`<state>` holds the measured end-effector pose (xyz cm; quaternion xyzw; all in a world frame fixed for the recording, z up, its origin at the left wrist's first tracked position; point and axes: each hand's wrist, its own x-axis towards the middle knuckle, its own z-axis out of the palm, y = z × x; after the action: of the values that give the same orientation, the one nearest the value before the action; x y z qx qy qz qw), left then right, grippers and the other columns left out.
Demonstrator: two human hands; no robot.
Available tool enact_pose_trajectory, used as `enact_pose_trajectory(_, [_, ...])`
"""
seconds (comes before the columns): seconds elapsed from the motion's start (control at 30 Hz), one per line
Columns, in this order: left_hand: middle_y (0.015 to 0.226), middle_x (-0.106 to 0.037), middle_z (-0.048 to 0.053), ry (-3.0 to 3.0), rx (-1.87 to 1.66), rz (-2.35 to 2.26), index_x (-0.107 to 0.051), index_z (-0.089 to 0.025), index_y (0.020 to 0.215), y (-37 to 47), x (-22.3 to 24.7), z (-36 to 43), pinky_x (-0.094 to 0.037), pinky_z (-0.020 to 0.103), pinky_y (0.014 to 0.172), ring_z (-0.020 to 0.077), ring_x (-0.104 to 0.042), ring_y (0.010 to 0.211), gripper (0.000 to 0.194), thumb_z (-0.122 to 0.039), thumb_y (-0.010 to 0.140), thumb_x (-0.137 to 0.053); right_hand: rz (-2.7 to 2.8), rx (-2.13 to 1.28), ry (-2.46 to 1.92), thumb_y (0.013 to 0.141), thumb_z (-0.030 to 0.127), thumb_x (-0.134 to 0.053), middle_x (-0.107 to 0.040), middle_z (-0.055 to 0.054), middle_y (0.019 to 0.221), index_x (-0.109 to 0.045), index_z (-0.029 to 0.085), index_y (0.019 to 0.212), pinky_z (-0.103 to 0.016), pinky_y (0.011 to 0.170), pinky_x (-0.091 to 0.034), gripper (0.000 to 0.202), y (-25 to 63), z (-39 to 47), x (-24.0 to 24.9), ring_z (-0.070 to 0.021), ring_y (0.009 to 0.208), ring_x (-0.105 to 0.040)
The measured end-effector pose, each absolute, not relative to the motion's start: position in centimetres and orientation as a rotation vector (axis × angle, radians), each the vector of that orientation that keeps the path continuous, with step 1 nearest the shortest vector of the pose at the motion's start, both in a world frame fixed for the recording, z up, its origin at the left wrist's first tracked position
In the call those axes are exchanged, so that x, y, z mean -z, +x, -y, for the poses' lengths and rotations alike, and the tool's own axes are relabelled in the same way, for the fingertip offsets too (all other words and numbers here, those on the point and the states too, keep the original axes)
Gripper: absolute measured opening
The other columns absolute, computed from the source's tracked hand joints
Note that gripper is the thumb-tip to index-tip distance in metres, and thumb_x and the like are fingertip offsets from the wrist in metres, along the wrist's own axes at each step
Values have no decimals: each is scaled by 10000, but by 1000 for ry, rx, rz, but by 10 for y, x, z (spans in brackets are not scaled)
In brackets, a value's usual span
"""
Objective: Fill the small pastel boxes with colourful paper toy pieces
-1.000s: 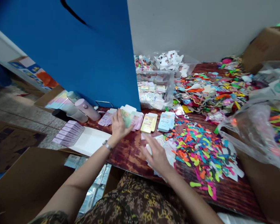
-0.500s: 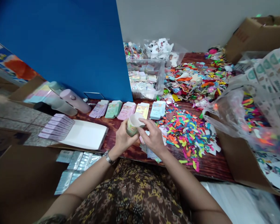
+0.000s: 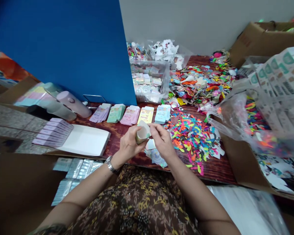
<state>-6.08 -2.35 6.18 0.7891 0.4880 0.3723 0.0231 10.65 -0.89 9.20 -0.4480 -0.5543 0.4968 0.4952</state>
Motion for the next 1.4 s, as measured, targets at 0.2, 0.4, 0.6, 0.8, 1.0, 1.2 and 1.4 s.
enact_pose_trajectory(0.2, [1285, -583, 176, 2410, -1064, -1613, -141, -155, 1518, -59, -64, 28, -552, 366, 869, 275, -634, 1090, 825, -371, 879, -614, 1492, -1244, -1136, 835, 329, -675, -724, -50, 951, -699, 199, 982, -301, 711, -572, 198, 108, 1, -103, -174, 844, -676])
enact_pose_trajectory(0.4, [1120, -606, 187, 2487, -869, -1794, 24, -49, 1543, -55, -67, 26, -540, 348, 735, 287, -629, 945, 981, -473, 881, -562, 1901, -614, -1132, 926, 207, -550, -738, -65, 1053, -724, 228, 1072, -370, 867, -573, 229, 103, 13, -112, -201, 978, -687])
enact_pose_trajectory(0.6, [1139, -584, 215, 2553, -716, -1857, 94, -6, 1531, -52, -73, 26, -517, 355, 745, 276, -604, 946, 914, -407, 925, -460, 1869, -501, -1047, 963, 181, -478, -671, -90, 1275, -620, 211, 1309, -405, 1043, -511, 376, 87, 32, -89, -217, 1197, -625])
enact_pose_trajectory(0.8, [1495, -355, 234, 2599, -1174, -1505, 36, -191, 1563, -71, -76, 14, -298, 629, 1122, 434, -368, 1376, 1173, -645, 758, -687, 1169, -1028, -1158, 883, 355, -628, -685, -66, 1194, -633, 245, 1211, -390, 928, -563, 346, 103, 3, -68, -203, 1061, -660])
enact_pose_trajectory(1.0, [1508, -360, 195, 2053, -1353, -1050, -59, -218, 1545, -69, -61, 11, -423, 478, 1107, 311, -426, 1386, 1032, -542, 806, -702, 1141, -1439, -1085, 889, 474, -595, -679, -44, 1137, -626, 264, 1164, -348, 794, -577, 347, 101, 4, -61, -185, 941, -659])
enact_pose_trajectory(1.2, [1351, -508, 162, 1867, -1315, -1275, -321, -179, 1429, -88, -52, 12, -458, 449, 1064, 298, -533, 1254, 868, -476, 748, -770, 2393, -609, -1586, 839, 429, -674, -619, -142, 1211, -598, 210, 1279, -415, 886, -512, 497, 149, -7, -24, -296, 1100, -589])
enact_pose_trajectory(1.4, [1255, -564, 130, 1737, -1191, -1416, -355, -181, 1372, -93, -39, 12, -541, 349, 888, 255, -600, 1125, 791, -485, 757, -747, 2534, -527, -1735, 819, 395, -700, -630, -153, 1175, -612, 168, 1166, -366, 824, -503, 424, 158, -5, 1, -283, 1068, -591])
